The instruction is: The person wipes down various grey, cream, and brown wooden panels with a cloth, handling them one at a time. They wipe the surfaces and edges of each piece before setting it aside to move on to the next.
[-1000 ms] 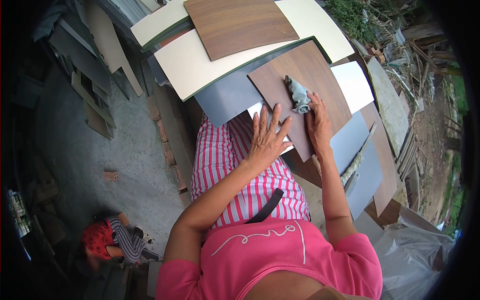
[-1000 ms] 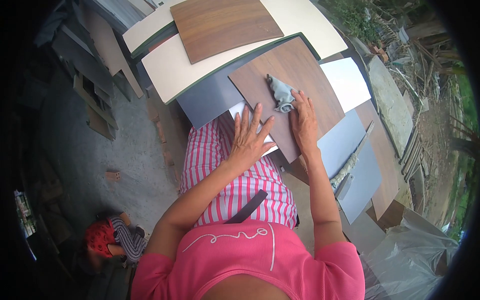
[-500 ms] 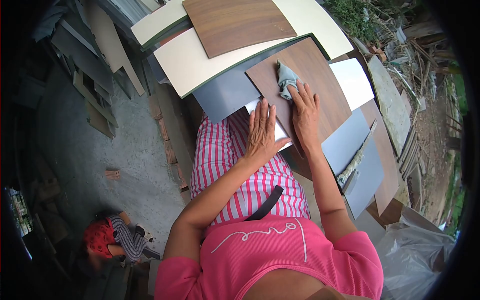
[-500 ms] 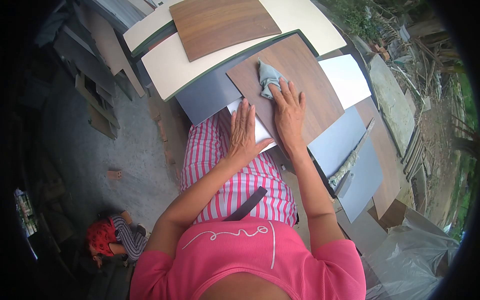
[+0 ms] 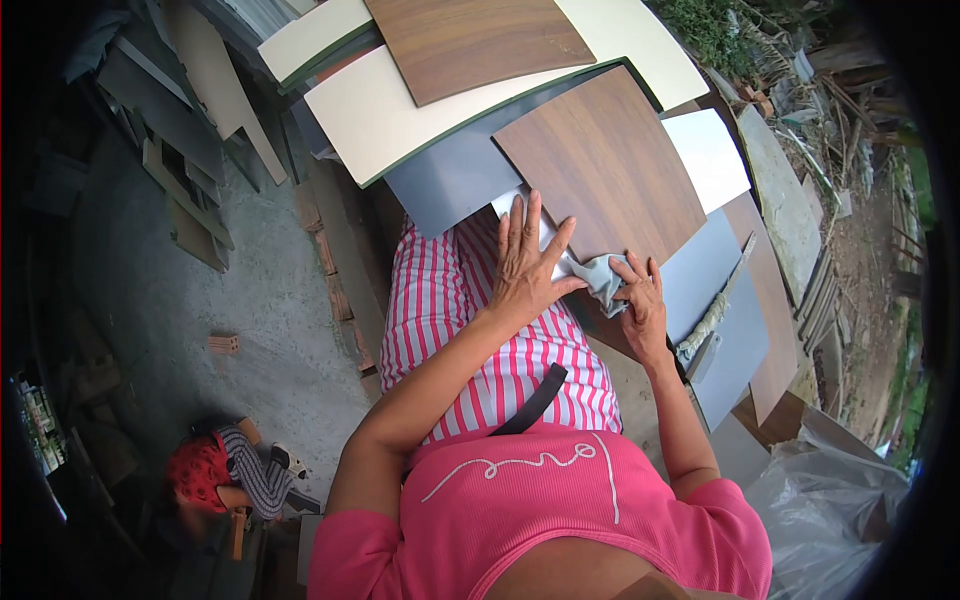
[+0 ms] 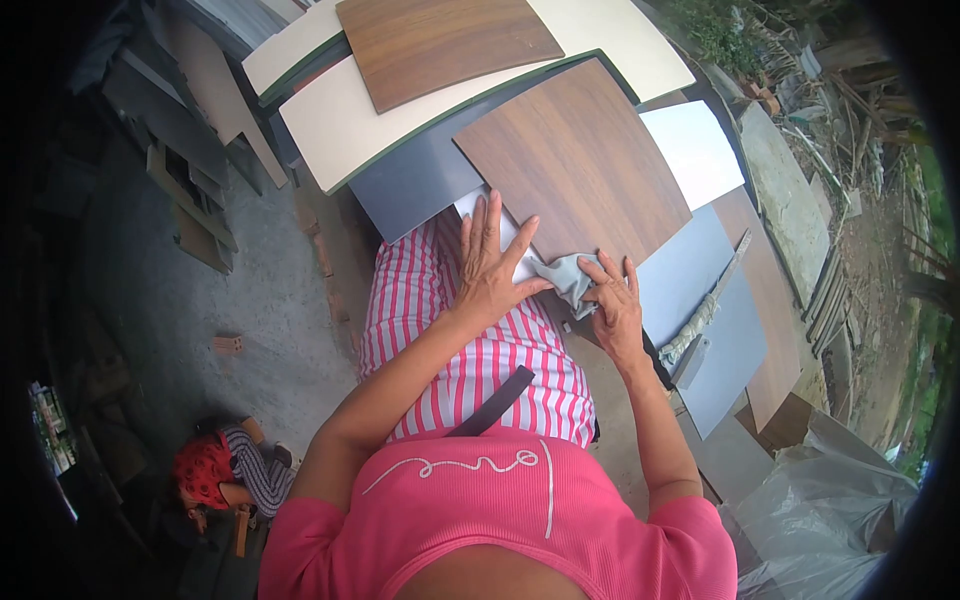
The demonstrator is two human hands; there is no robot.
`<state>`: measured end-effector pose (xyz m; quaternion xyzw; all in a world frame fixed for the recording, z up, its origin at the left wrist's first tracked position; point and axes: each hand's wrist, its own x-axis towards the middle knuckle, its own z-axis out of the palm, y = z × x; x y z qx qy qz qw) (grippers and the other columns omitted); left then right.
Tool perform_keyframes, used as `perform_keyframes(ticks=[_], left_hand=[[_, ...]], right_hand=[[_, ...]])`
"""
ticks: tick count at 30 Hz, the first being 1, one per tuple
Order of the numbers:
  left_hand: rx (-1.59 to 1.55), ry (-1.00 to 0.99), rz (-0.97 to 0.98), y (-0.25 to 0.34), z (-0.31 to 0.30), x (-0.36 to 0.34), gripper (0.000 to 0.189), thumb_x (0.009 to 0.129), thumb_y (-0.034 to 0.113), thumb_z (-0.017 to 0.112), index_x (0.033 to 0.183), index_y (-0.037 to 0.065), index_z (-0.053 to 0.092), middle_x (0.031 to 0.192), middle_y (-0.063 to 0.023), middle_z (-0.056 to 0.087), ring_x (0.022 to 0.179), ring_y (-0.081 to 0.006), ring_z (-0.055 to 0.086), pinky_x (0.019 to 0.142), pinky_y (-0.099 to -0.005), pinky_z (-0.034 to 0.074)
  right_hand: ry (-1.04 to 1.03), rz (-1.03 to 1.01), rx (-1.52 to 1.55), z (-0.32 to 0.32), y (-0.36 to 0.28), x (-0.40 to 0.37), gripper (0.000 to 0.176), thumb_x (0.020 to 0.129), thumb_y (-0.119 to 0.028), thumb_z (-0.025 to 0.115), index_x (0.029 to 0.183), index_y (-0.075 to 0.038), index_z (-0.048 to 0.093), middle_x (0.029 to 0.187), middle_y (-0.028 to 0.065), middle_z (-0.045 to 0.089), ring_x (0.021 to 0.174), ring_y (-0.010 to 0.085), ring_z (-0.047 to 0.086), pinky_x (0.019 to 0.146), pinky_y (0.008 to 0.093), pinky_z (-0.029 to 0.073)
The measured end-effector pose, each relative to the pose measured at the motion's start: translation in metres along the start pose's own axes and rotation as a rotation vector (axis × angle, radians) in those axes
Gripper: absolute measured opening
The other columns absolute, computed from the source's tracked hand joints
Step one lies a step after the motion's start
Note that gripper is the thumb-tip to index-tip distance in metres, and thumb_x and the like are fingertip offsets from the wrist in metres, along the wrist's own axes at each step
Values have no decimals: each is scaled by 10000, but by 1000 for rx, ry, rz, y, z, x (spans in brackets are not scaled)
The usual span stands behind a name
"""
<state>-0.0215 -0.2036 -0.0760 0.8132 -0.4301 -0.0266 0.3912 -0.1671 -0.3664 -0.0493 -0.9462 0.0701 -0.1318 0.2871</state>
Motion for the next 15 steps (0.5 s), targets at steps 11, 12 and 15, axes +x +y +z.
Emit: perform_keyframes(ticks=[11,12,15], left_hand=[[70,-5,25,-4,4,0,769,725,549,630,1368,210,380,1478,-235,14,1341,-459,70,1055,-585,124],[72,-3,26,-4,4,0,768,726,547,631,1369,211,378,1478,-236,14,1341,-459,69,1055,-586,125],[82,0,34,-5,3,0,758,733,536,631,1368,209,378,1476,-242,14,1339,-463,76,1053,-586,131]], right_hand=[[348,427,-246,-38,96,30,305,737,93,390,966,-53,528,1239,66,552,1274,273,386,1091,490,164],[376,497,-322,-41,110,38,339,756,66,403,1037,-55,548,1238,71,551,1269,276,390,1086,501,164],[307,534,-491,-28,125,55,418,829,-39,425,1244,-55,459,1322,129,455,1297,320,327,1073,533,160]])
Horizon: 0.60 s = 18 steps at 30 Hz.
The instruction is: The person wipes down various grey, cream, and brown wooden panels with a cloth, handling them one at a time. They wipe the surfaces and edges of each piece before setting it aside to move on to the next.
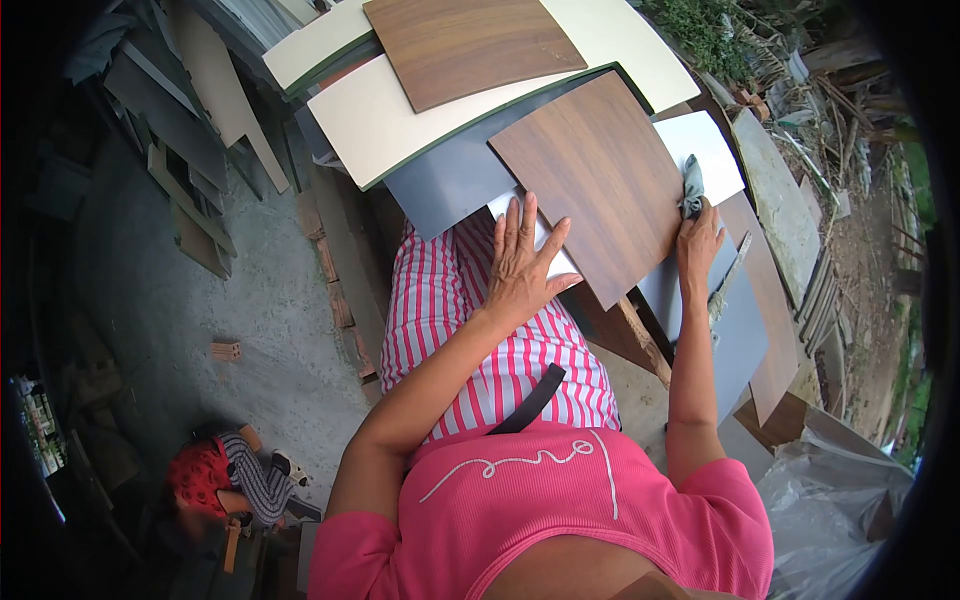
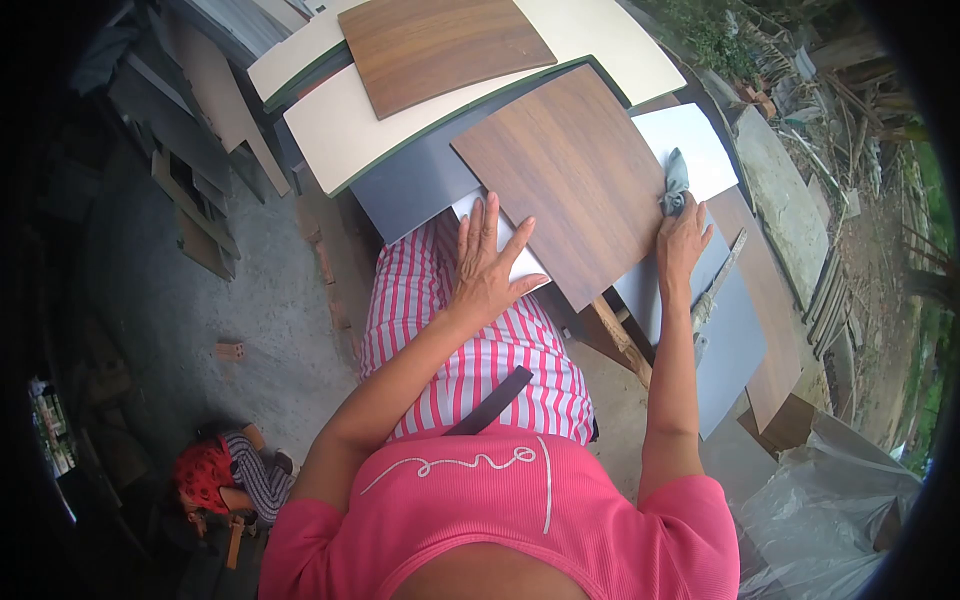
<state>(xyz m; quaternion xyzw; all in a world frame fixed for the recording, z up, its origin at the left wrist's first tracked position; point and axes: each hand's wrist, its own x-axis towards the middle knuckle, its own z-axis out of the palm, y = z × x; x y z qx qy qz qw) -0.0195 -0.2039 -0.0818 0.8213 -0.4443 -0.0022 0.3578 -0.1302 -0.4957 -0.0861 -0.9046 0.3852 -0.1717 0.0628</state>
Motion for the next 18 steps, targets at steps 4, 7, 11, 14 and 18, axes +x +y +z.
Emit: perform_keyframes(ticks=[4,7,11,14,18], left_hand=[[1,-4,0,1,-3,0,758,729,511,647,1367,202,380,1471,-256,22,1335,-469,89,1046,-592,138],[5,3,11,4,-6,2,762,720,480,668,1367,197,380,1466,-267,34,1330,-477,101,1039,-596,145],[17,-12,-6,6,-7,2,764,721,454,680,1368,180,378,1462,-274,46,1323,-485,118,1035,-598,152],[37,-9,-2,4,-7,2,763,722,458,677,1366,179,378,1461,-276,48,1321,-485,127,1038,-590,154],[36,-3,-5,4,-8,2,756,724,461,676,1365,192,380,1459,-276,57,1320,-484,131,1047,-571,156]], right_hand=[[-37,-201,-88,-2,-63,-19,473,905,-206,453,1348,-65,363,1418,155,314,1345,320,222,1076,527,152],[-85,-409,19,-12,-116,-41,479,900,-276,496,1331,-92,400,1436,123,294,1352,282,222,1078,522,150],[-134,-541,61,-9,-151,-35,446,895,-267,502,1319,-149,429,1439,68,302,1349,262,236,1069,539,167],[-58,-513,68,4,-158,-10,437,901,-261,488,1324,-170,426,1443,58,301,1347,248,245,1047,563,191],[27,-390,38,18,-133,15,446,919,-284,442,1346,-162,395,1441,77,302,1346,272,243,1048,570,181]])
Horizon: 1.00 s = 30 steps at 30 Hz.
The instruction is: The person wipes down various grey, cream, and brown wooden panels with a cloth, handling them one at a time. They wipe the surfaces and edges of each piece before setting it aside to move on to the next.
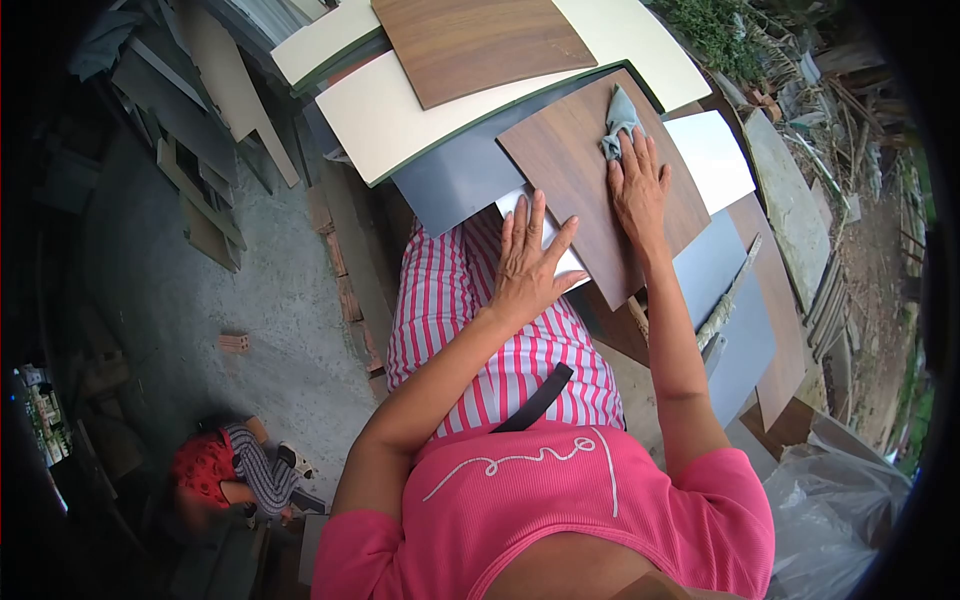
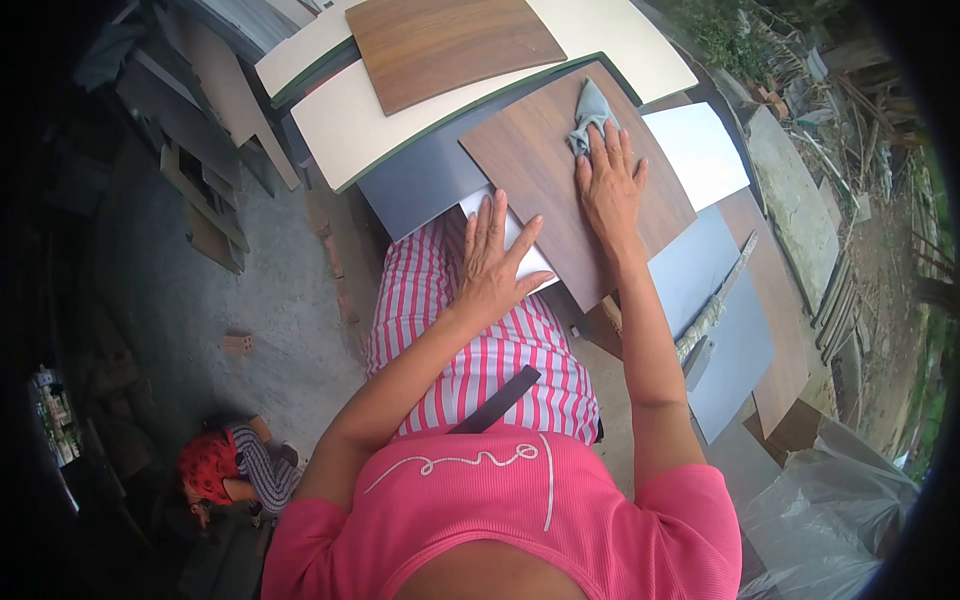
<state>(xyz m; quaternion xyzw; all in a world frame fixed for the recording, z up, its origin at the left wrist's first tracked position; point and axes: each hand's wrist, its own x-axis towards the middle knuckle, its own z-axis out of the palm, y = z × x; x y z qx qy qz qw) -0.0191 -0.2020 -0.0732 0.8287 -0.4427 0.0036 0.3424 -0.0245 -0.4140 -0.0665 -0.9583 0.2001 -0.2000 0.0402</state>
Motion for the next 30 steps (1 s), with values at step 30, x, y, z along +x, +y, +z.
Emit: perform_keyframes(ticks=[30], left_hand=[[203,-38,183,-3,-6,38,594,766,-28,509,1333,120,414,1487,-184,99,1369,-385,94,1066,-594,93]], right_hand=[[160,342,-51,-15,91,-28,364,871,-210,502,1183,-27,536,1098,180,567,1031,332,523,911,428,369]])
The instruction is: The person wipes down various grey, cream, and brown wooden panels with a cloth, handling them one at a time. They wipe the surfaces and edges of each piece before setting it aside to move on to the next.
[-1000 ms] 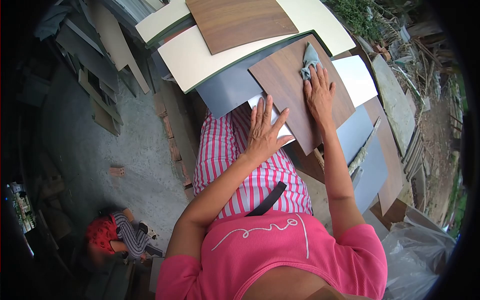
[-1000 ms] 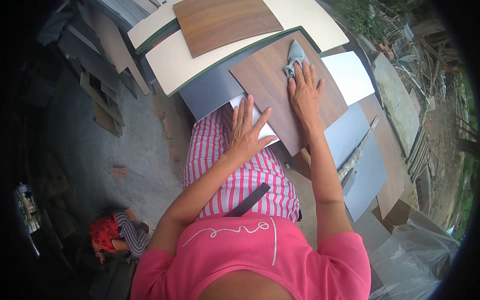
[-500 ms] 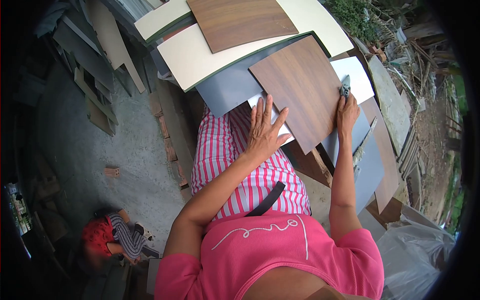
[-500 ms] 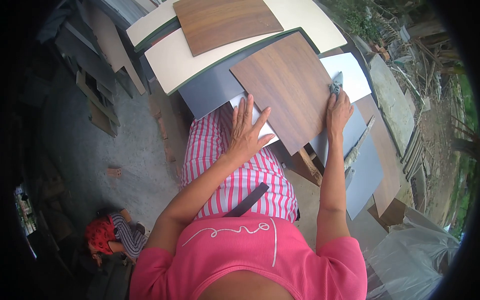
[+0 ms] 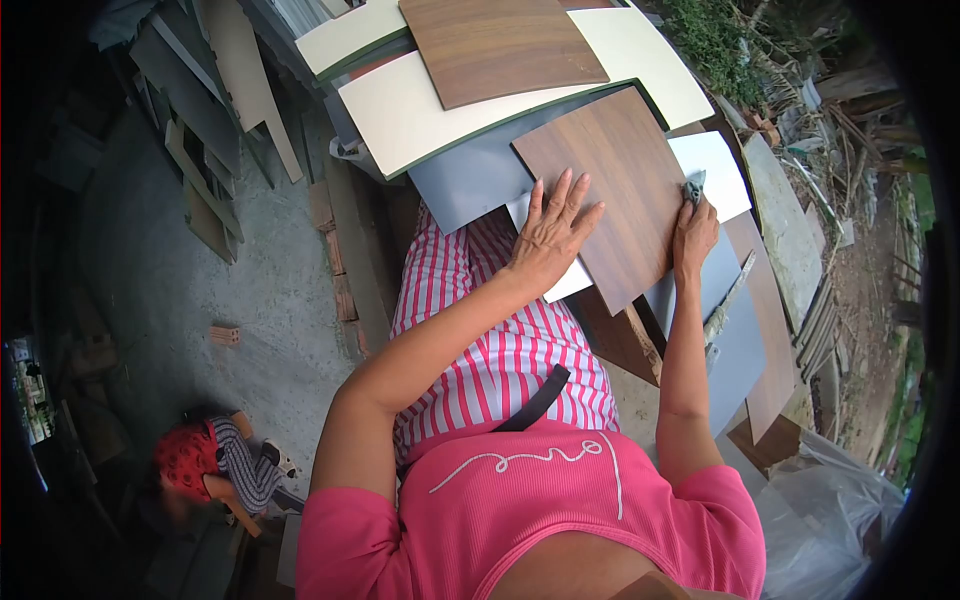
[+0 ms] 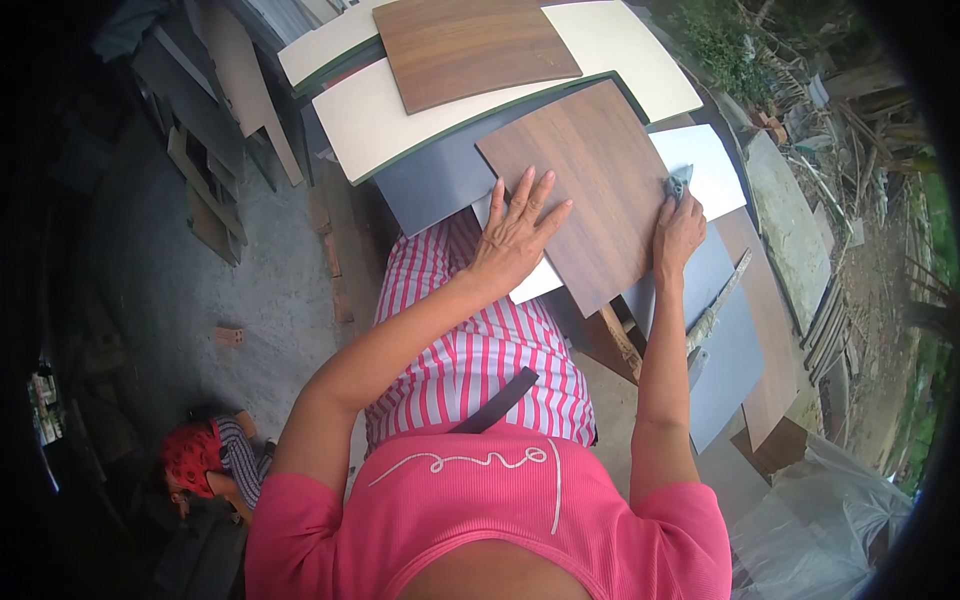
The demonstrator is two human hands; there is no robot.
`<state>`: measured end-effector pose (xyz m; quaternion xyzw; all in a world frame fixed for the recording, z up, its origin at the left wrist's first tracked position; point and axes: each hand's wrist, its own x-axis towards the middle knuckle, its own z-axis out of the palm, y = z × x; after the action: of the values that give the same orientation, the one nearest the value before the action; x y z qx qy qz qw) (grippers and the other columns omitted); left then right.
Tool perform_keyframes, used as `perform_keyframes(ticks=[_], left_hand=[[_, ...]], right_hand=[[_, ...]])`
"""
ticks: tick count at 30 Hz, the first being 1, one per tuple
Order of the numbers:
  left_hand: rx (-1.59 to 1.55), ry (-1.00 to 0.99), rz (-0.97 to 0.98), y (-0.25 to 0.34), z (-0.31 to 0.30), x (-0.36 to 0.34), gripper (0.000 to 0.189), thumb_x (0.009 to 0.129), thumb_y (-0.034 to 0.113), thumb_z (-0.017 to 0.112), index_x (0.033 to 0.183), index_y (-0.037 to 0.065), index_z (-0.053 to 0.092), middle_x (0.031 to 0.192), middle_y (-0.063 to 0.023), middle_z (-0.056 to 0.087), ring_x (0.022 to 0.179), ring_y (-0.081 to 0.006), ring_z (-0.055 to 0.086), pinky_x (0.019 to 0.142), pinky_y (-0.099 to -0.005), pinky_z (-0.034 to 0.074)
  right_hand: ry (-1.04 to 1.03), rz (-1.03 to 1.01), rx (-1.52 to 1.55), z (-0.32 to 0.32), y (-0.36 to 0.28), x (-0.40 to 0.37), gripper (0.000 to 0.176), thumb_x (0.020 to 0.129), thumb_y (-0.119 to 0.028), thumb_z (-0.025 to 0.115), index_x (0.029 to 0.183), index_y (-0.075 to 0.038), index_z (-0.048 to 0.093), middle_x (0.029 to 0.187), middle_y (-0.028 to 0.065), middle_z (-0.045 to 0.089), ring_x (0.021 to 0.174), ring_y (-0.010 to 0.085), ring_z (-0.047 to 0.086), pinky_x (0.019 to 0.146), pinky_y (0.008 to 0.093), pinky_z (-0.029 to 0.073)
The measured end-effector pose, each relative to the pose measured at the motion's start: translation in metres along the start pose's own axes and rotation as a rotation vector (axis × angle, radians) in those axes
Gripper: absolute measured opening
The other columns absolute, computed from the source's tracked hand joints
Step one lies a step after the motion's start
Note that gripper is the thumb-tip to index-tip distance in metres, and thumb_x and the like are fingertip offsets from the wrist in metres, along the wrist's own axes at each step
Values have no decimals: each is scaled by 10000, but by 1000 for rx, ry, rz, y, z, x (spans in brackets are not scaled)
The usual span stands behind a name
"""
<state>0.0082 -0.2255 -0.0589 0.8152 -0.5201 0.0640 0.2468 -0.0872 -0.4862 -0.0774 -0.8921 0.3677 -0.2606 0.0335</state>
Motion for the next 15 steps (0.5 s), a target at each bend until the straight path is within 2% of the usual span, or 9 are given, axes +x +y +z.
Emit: perform_keyframes(ticks=[2,3,5,7,8,11,12,14,15], left_hand=[[-57,0,148,-8,3,5,536,781,-23,496,1294,127,469,1479,-157,168,1368,-374,115,1069,-594,109],[-54,5,151,-11,2,6,536,781,-23,496,1294,127,469,1479,-157,168,1368,-374,115,1069,-594,109],[19,-33,283,-20,-2,6,507,772,22,547,1263,139,502,1472,-116,211,1366,-344,148,1089,-563,130],[-37,-59,343,-25,-14,3,488,762,58,583,1240,139,521,1456,-94,256,1353,-323,196,1094,-540,158],[-100,-89,401,-25,-20,1,473,752,95,620,1216,138,540,1439,-72,301,1341,-302,244,1099,-517,186],[-179,-80,477,-19,-31,-3,496,717,171,691,1192,142,555,1386,-49,393,1300,-261,336,1090,-470,255],[-160,-9,543,-17,-39,-1,470,721,230,705,1162,133,575,1305,-46,489,1219,-249,448,1031,-430,371],[-195,43,585,-12,-49,0,467,718,254,702,1151,127,582,1268,-46,520,1191,-242,476,1001,-409,407],[-229,95,627,-10,-56,3,466,716,278,700,1141,120,589,1232,-46,551,1163,-235,504,972,-389,443]], right_hand=[[-5,10,-7,-4,1,0,366,871,-217,503,1187,-34,535,1105,177,565,1034,331,523,913,427,367],[-26,3,-15,-8,0,1,364,875,-227,494,1175,-25,535,1085,191,573,1019,341,533,900,432,376],[-37,-9,-18,-17,1,5,364,880,-238,485,1163,-16,535,1065,205,581,1004,351,544,887,437,385],[-280,247,173,-43,-2,7,367,891,-262,458,1121,16,531,1001,244,593,962,379,563,849,449,405],[-253,204,221,-46,8,3,371,901,-278,433,1075,37,525,964,280,587,946,416,559,823,452,414],[-450,203,395,-62,60,3,384,917,-312,450,1044,35,554,927,132,616,859,200,566,811,339,416],[-486,202,514,-74,70,1,378,919,-319,459,1028,27,563,923,80,597,854,154,531,804,314,410],[-570,247,712,-108,78,-1,340,914,-322,493,1005,-8,587,941,-11,570,869,86,496,786,264,401],[-623,401,893,-118,94,0,323,905,-305,518,1032,-17,590,946,5,584,872,82,510,786,249,403]])
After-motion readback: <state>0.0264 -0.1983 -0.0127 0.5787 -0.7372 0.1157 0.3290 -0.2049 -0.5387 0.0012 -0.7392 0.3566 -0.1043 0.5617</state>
